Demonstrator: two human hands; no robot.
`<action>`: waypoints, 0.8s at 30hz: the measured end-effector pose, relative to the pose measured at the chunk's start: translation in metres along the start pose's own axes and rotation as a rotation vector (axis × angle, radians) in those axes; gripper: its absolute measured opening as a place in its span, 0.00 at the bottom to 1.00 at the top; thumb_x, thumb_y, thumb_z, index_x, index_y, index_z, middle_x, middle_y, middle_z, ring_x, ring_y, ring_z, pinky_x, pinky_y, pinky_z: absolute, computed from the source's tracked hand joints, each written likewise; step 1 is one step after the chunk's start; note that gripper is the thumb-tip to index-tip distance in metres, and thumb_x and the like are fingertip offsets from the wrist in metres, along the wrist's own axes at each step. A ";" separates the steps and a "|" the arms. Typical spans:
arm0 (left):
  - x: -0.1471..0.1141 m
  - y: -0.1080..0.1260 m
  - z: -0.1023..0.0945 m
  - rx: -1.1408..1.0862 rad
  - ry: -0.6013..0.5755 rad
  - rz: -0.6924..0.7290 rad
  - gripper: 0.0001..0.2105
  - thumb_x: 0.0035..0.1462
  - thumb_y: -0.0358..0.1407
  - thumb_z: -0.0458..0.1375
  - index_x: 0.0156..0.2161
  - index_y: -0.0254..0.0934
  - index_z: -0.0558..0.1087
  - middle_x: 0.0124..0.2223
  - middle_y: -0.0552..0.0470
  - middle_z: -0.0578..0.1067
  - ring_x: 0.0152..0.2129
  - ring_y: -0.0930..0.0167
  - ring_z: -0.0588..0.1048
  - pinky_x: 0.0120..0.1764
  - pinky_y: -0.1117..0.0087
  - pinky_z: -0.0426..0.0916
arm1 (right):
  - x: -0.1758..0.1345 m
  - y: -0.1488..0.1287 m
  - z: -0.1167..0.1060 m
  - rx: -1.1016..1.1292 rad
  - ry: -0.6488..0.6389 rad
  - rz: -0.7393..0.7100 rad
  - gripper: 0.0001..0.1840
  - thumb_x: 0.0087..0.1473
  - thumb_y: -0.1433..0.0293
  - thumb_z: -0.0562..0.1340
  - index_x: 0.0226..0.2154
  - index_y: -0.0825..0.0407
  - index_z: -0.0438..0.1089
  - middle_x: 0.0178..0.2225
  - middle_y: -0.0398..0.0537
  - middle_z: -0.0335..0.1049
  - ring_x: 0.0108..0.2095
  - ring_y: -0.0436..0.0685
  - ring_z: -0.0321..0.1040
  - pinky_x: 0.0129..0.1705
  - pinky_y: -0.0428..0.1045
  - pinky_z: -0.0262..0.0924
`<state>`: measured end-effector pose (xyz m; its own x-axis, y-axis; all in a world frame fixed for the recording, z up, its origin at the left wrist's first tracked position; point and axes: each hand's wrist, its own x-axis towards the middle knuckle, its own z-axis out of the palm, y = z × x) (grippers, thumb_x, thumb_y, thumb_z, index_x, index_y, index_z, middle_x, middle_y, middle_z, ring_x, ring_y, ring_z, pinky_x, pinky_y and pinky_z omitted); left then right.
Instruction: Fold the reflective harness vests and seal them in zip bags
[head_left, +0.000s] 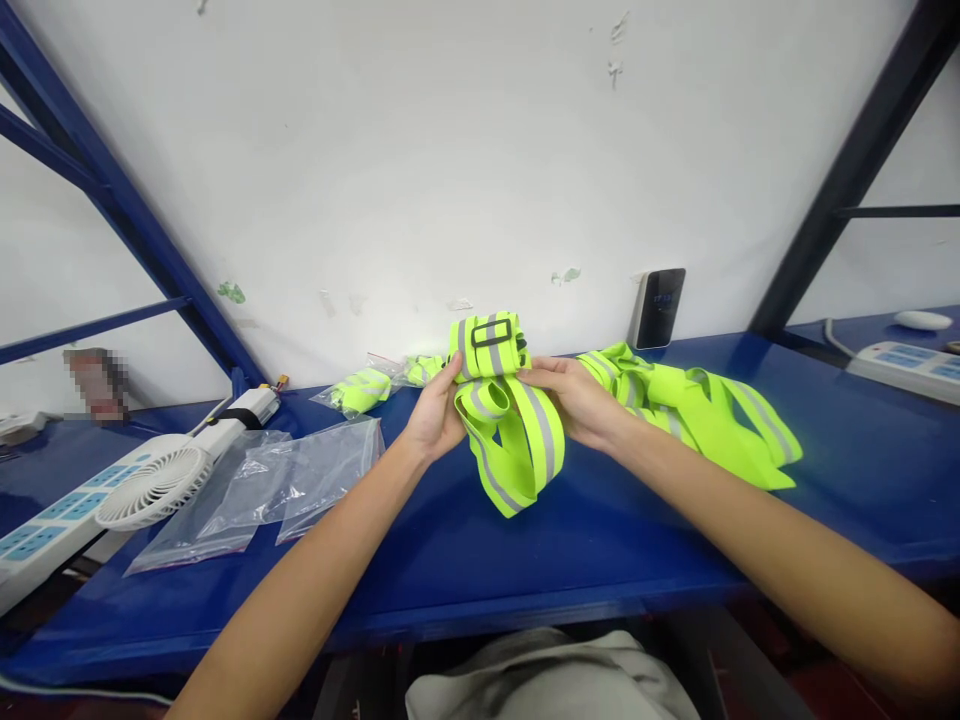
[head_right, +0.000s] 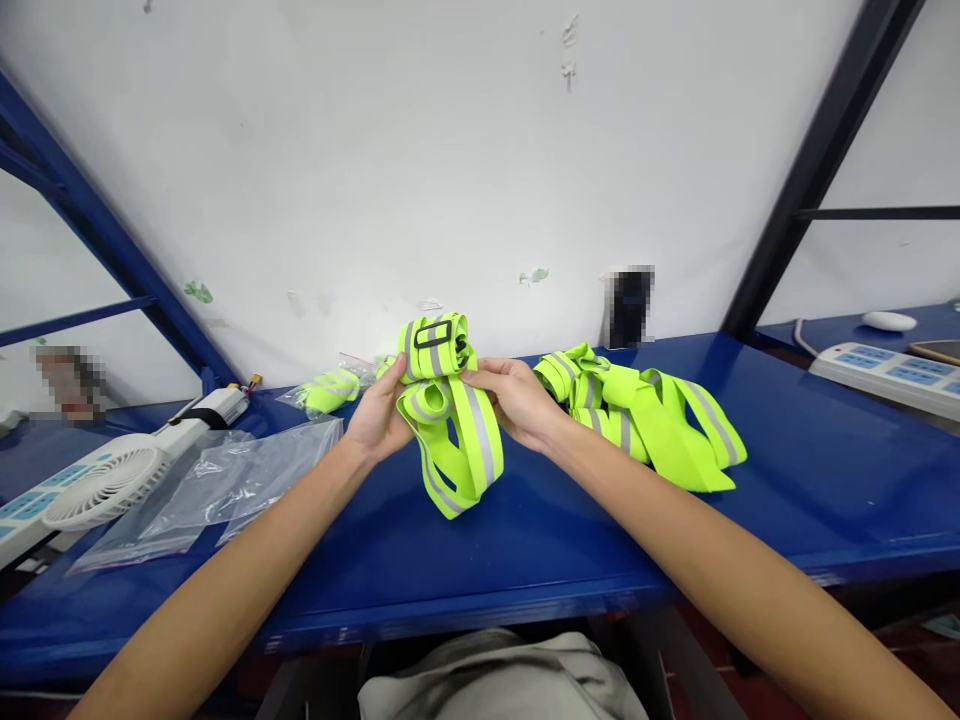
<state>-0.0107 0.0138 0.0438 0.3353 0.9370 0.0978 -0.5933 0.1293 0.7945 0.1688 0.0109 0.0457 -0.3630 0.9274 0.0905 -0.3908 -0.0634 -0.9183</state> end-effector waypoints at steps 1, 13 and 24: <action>0.000 0.000 0.000 0.000 -0.002 -0.011 0.21 0.69 0.43 0.48 0.56 0.31 0.74 0.47 0.40 0.82 0.49 0.58 0.79 0.57 0.55 0.69 | 0.000 0.000 0.000 0.036 -0.009 0.030 0.06 0.49 0.70 0.70 0.33 0.53 0.76 0.30 0.48 0.77 0.28 0.54 0.73 0.40 0.52 0.71; 0.006 0.001 -0.009 0.018 0.024 0.122 0.17 0.64 0.39 0.57 0.53 0.31 0.76 0.49 0.41 0.81 0.51 0.57 0.78 0.58 0.57 0.68 | 0.003 0.002 -0.004 0.090 -0.020 0.029 0.03 0.53 0.74 0.68 0.34 0.55 0.78 0.39 0.51 0.79 0.38 0.55 0.76 0.47 0.48 0.71; 0.004 0.000 -0.007 0.109 -0.069 0.259 0.17 0.57 0.36 0.65 0.50 0.32 0.78 0.51 0.41 0.81 0.56 0.55 0.74 0.60 0.58 0.67 | 0.003 0.006 -0.005 0.175 -0.103 0.099 0.09 0.55 0.70 0.65 0.40 0.54 0.77 0.43 0.50 0.79 0.41 0.56 0.76 0.48 0.49 0.70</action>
<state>-0.0145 0.0196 0.0396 0.2337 0.9096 0.3435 -0.5847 -0.1508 0.7971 0.1694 0.0154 0.0381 -0.4877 0.8715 0.0506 -0.4864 -0.2232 -0.8447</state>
